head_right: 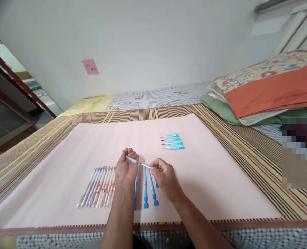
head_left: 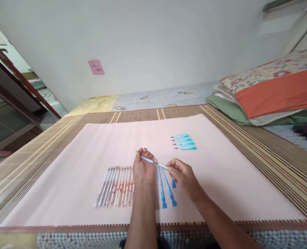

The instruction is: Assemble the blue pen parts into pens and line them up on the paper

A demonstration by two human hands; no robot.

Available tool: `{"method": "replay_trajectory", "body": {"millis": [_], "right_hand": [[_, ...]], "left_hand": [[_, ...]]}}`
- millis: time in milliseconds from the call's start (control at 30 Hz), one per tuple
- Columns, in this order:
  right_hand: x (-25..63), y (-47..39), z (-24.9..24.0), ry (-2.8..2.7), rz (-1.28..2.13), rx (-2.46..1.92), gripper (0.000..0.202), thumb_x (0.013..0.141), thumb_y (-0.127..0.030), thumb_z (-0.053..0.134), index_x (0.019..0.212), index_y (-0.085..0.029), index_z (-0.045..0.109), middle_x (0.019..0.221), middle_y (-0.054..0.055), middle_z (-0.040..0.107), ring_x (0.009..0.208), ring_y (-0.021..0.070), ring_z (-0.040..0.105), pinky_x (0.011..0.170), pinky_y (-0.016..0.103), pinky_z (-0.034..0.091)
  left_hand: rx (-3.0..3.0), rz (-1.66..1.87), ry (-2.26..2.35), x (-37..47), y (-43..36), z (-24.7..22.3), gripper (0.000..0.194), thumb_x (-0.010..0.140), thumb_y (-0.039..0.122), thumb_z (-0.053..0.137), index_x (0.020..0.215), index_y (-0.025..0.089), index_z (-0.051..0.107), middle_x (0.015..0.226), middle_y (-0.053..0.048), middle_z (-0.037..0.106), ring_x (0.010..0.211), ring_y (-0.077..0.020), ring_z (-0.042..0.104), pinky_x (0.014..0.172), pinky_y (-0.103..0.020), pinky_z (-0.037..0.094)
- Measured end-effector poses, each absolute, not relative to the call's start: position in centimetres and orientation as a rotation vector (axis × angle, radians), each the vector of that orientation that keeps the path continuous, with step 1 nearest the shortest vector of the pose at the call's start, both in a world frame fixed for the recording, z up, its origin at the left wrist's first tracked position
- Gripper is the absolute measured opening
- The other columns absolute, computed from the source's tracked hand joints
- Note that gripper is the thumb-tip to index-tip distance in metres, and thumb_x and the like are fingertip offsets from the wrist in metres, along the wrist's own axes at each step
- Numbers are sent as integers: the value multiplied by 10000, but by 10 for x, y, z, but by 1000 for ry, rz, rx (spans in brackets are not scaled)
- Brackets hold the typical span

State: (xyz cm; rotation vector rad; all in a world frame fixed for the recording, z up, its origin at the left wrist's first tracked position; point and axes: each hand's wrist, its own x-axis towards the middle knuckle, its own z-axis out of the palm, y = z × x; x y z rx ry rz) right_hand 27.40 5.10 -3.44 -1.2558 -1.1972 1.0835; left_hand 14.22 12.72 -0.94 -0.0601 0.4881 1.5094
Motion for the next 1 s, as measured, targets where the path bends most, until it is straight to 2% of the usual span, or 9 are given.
{"method": "replay_trajectory", "body": {"millis": [333, 467, 633, 700, 833, 933, 1000], "right_hand": [[269, 44, -25, -1359, 762, -1274, 146, 917, -301, 567, 866, -197, 657, 770, 10, 657, 670, 151, 596, 591, 247, 448], [264, 44, -28, -1358, 686, -1232, 137, 945, -310, 568, 896, -207, 644, 816, 16, 667, 731, 164, 632, 662, 254, 499], [263, 49, -28, -1274, 596, -1207, 145, 963, -345, 560, 934, -215, 617, 899, 33, 678, 864, 195, 663, 755, 282, 536], [265, 51, -26, -1238, 570, -1218, 152, 953, -359, 578, 920, -215, 613, 881, 32, 680, 838, 197, 663, 752, 295, 540], [267, 57, -25, -1107, 557, -1222, 187, 937, -401, 606, 938, -214, 615, 885, 34, 684, 790, 189, 649, 745, 312, 546], [270, 61, -28, -988, 609, -1213, 245, 947, -457, 584, 926, -215, 614, 867, 32, 676, 723, 166, 608, 671, 288, 521], [275, 65, -31, -913, 663, -1202, 283, 936, -492, 591, 887, -214, 607, 755, 1, 630, 611, 135, 532, 573, 257, 465]], "left_hand": [[-11, 1542, 581, 151, 124, -7, 333, 1055, 247, 385, 819, 139, 593, 749, -14, 539, 597, -76, 502, 570, -180, 427], [11, 1530, 587, 160, 120, -9, 345, 1056, 276, 387, 833, 142, 613, 780, -29, 580, 648, -82, 551, 624, -187, 459], [155, 1375, 571, 178, 110, -15, 412, 1044, 423, 392, 959, 153, 692, 879, -81, 663, 783, -148, 635, 724, -269, 519], [204, 1296, 572, 184, 107, -18, 440, 1033, 451, 412, 962, 137, 711, 863, -81, 661, 769, -152, 631, 736, -283, 518], [309, 1225, 546, 190, 102, -22, 415, 977, 472, 545, 939, 110, 743, 782, -50, 625, 648, -120, 571, 624, -252, 465], [456, 1249, 509, 192, 100, -20, 390, 845, 482, 731, 922, 101, 765, 773, -42, 627, 658, -107, 565, 613, -229, 457], [565, 1226, 527, 192, 98, -17, 409, 751, 477, 818, 911, 103, 778, 801, -53, 652, 713, -121, 597, 644, -232, 481]]}}
